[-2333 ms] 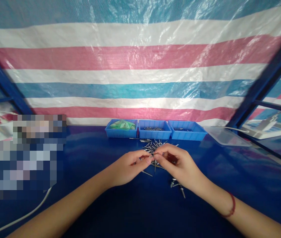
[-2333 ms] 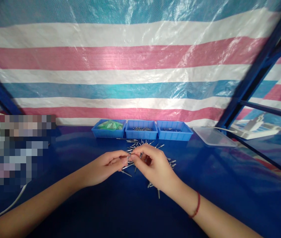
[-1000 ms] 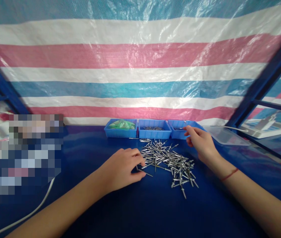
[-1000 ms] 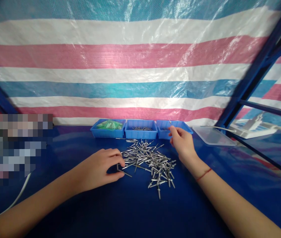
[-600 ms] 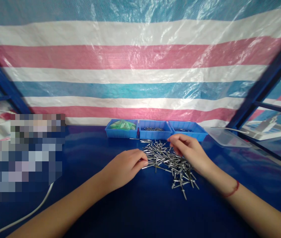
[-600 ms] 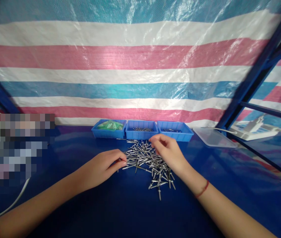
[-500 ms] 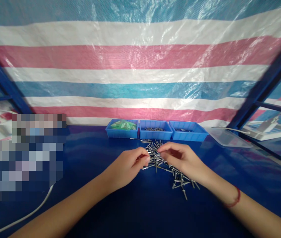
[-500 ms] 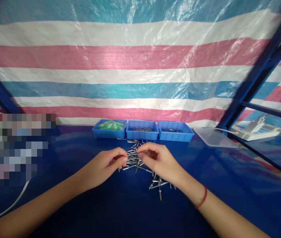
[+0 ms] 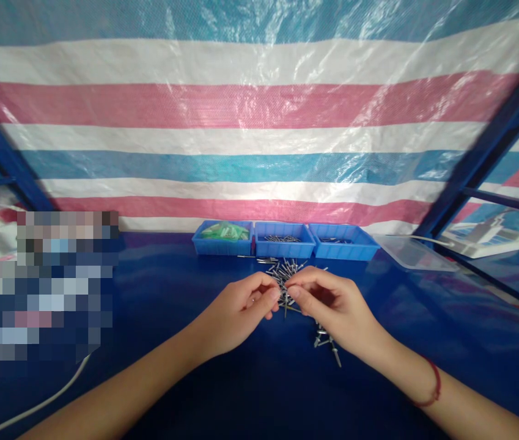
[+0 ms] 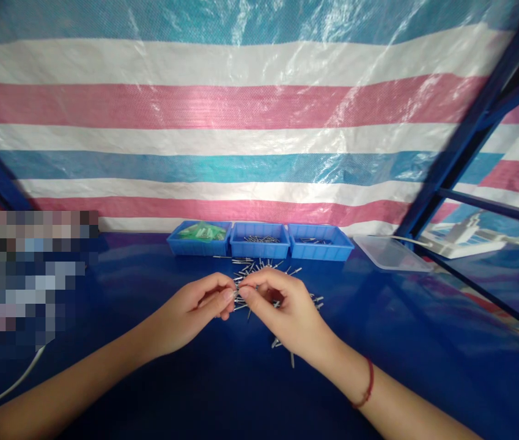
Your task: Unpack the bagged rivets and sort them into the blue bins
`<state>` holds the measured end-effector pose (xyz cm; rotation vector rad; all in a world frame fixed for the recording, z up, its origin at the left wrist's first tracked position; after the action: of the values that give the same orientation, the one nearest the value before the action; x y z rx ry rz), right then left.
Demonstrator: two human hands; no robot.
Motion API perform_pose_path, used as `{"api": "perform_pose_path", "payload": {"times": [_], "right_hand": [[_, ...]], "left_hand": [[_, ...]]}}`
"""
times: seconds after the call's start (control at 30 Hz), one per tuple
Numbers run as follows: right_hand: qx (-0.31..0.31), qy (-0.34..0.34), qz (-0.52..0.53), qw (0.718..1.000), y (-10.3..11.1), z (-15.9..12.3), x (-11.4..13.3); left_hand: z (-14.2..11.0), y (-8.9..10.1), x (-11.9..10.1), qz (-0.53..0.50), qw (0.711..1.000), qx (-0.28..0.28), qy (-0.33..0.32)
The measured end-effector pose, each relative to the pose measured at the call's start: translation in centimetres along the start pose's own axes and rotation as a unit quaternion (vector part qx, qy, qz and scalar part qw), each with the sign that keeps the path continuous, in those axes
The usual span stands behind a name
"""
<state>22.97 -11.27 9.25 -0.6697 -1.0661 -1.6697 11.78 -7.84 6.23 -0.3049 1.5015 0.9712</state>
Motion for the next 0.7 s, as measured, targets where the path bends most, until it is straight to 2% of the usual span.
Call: {"api": "perform_pose_path", "payload": {"times": [0.27, 0.43, 0.7], "right_hand": [[0.012, 0.0, -0.003, 1.0, -0.2, -0.2, -0.1], [0.012, -0.001, -0.008, 1.0, -0.2, -0.2, -0.1], [0.016, 0.008, -0.049, 0.999, -0.3, -0.1, -0.5]], "left_hand": [[0.0, 0.0, -0.8, 0.04, 0.999, -0.011, -0.03], [0.0, 0.2, -0.8, 0.05, 0.998, -0.019, -0.028], [-0.1, 1.8, -1.1, 0.081, 0.99, -0.11, -0.045]]}}
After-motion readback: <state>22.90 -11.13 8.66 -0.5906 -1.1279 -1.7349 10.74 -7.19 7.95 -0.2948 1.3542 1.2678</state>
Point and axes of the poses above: each hand's wrist, its own z-axis towards the middle knuckle, its own y-axis out of the back of the hand, x = y × z, the point moved 9 cm from there along z, towards the middle knuckle
